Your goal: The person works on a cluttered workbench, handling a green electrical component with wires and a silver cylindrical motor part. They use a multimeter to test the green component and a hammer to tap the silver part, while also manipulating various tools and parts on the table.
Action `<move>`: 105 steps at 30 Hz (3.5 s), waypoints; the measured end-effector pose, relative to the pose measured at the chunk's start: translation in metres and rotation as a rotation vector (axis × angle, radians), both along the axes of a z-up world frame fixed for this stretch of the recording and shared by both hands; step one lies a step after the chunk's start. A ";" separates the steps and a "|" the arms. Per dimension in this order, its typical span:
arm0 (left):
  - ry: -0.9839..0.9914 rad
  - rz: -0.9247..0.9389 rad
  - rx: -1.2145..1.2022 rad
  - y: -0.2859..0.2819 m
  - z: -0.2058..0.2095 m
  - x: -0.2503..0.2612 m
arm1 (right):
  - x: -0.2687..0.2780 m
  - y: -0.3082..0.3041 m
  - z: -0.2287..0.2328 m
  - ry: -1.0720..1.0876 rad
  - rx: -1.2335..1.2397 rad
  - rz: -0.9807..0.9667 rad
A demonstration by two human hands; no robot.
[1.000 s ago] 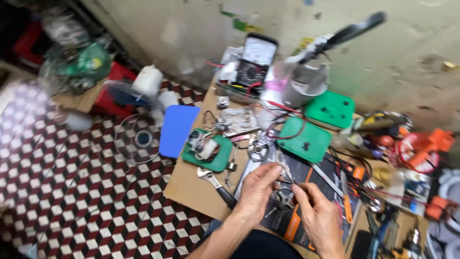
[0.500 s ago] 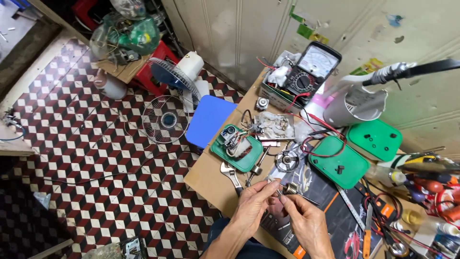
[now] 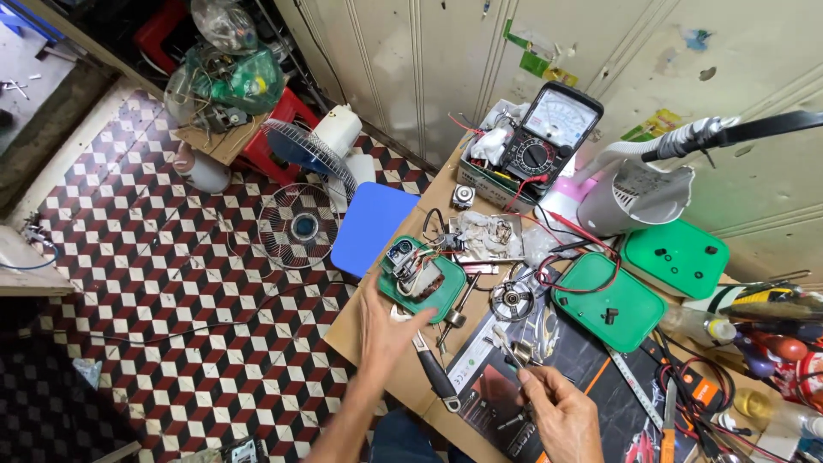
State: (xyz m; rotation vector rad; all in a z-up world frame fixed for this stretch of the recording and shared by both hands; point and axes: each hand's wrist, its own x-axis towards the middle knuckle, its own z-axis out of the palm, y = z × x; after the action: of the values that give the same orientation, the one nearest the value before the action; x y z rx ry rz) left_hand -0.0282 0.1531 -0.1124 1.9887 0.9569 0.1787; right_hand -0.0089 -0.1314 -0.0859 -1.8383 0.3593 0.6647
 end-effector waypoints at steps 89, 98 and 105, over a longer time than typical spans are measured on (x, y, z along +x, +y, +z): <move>-0.297 0.181 -1.244 0.021 -0.053 0.023 | 0.137 0.216 0.042 -0.293 -0.750 1.174; -0.336 0.165 -1.221 0.016 -0.042 0.024 | 0.136 0.225 0.025 -0.280 -0.794 1.202; -0.348 0.159 -1.226 0.014 -0.041 0.023 | 0.132 0.218 0.015 -0.374 -0.800 1.236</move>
State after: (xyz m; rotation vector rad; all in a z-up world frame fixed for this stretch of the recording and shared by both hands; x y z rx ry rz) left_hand -0.0055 0.1673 -0.1537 0.7250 0.7048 0.0010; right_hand 0.1229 0.0869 -0.0710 -2.8337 -1.0020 1.0245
